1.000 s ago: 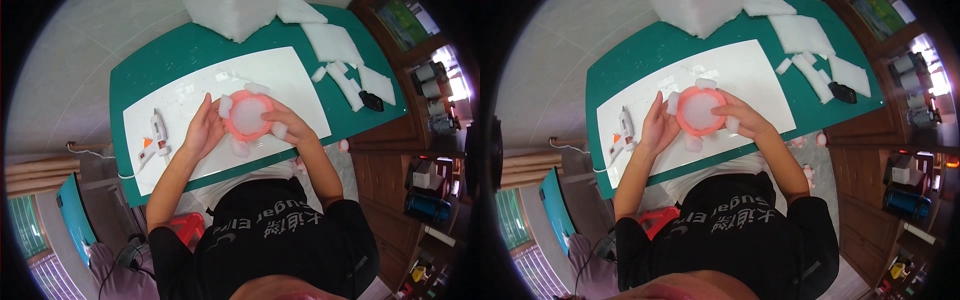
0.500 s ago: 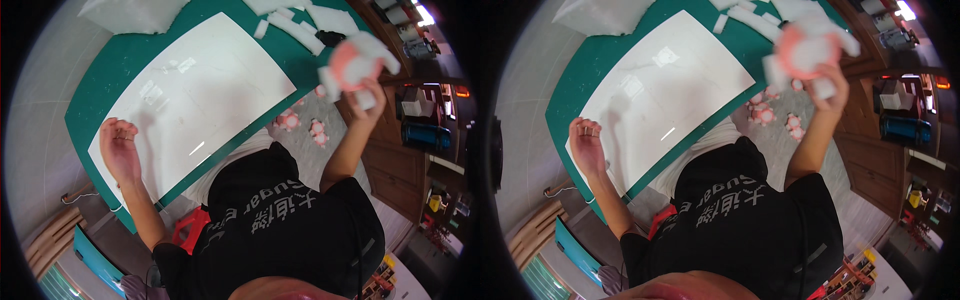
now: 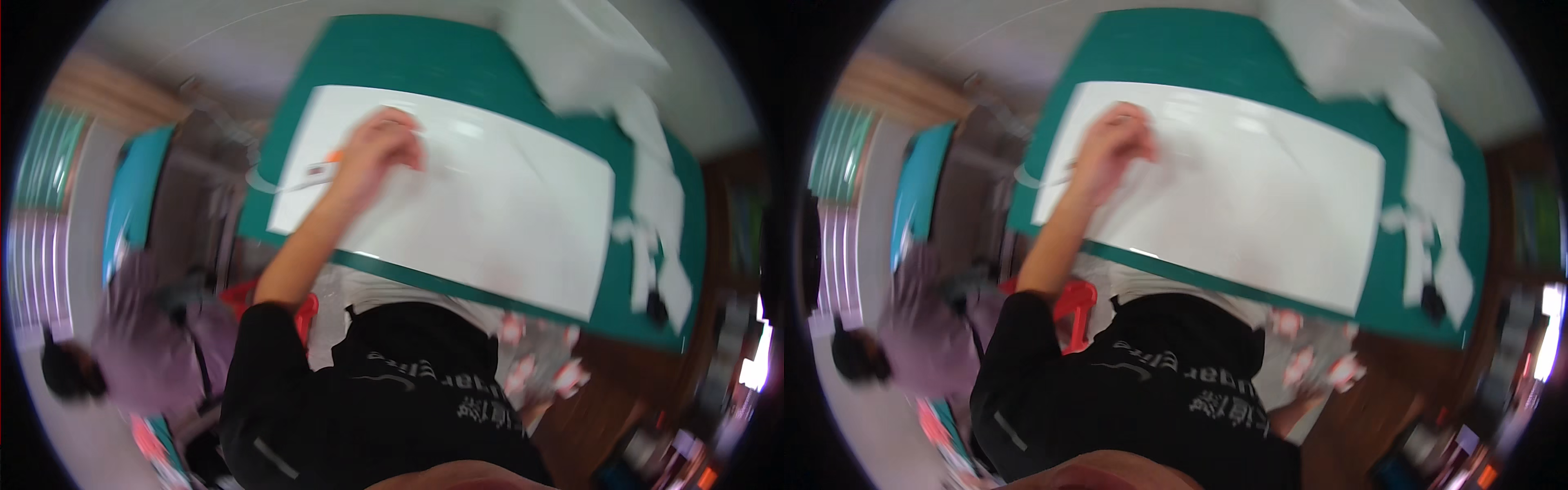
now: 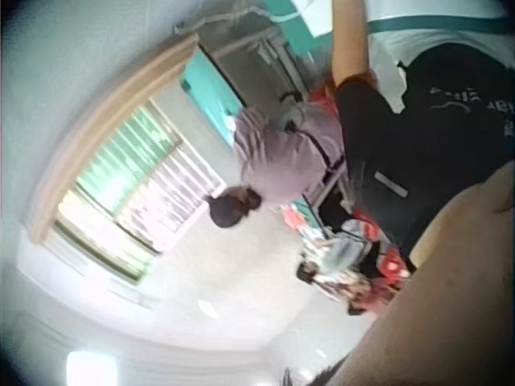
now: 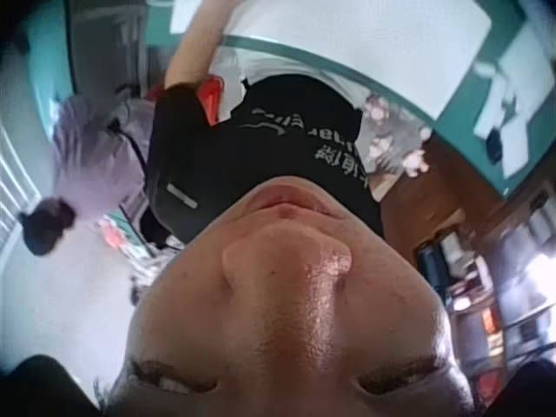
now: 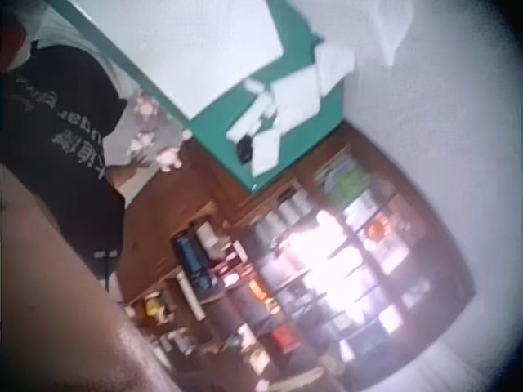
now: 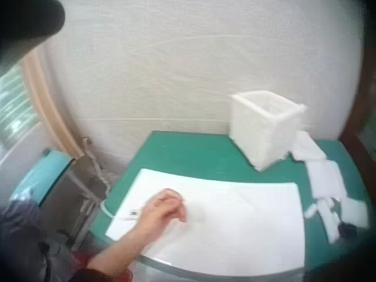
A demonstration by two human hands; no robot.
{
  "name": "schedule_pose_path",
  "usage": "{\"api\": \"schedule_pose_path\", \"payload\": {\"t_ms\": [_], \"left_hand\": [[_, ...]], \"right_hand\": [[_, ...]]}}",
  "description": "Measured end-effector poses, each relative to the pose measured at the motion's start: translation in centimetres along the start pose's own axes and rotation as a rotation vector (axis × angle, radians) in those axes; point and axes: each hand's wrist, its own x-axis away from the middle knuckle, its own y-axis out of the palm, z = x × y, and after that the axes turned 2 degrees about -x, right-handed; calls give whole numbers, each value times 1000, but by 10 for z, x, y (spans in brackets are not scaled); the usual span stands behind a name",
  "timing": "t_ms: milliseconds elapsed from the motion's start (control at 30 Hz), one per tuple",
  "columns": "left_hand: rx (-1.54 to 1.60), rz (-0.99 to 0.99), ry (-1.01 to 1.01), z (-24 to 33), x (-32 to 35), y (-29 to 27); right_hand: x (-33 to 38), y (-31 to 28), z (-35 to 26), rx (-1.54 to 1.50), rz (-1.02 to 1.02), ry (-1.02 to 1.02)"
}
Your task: Using a hot glue gun to attach small white foam blocks to a pink circular foam ring.
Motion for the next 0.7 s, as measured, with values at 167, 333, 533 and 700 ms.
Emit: {"api": "schedule_pose_path", "payload": {"t_ms": [167,333,533,700], "left_hand": [[-30,139,98,38,74,-23],[14,366,209,29,124,-70],[-84,578,292,9,142,-83],[-779,889,432,-16,170,-116]], "right_hand": [[-70,119,-8,-301,-371,249],[-125,133,-2,-418,-345,686],[-99,118,-112,-477,-213,860],[-171,104,-188,-447,127,167]]}}
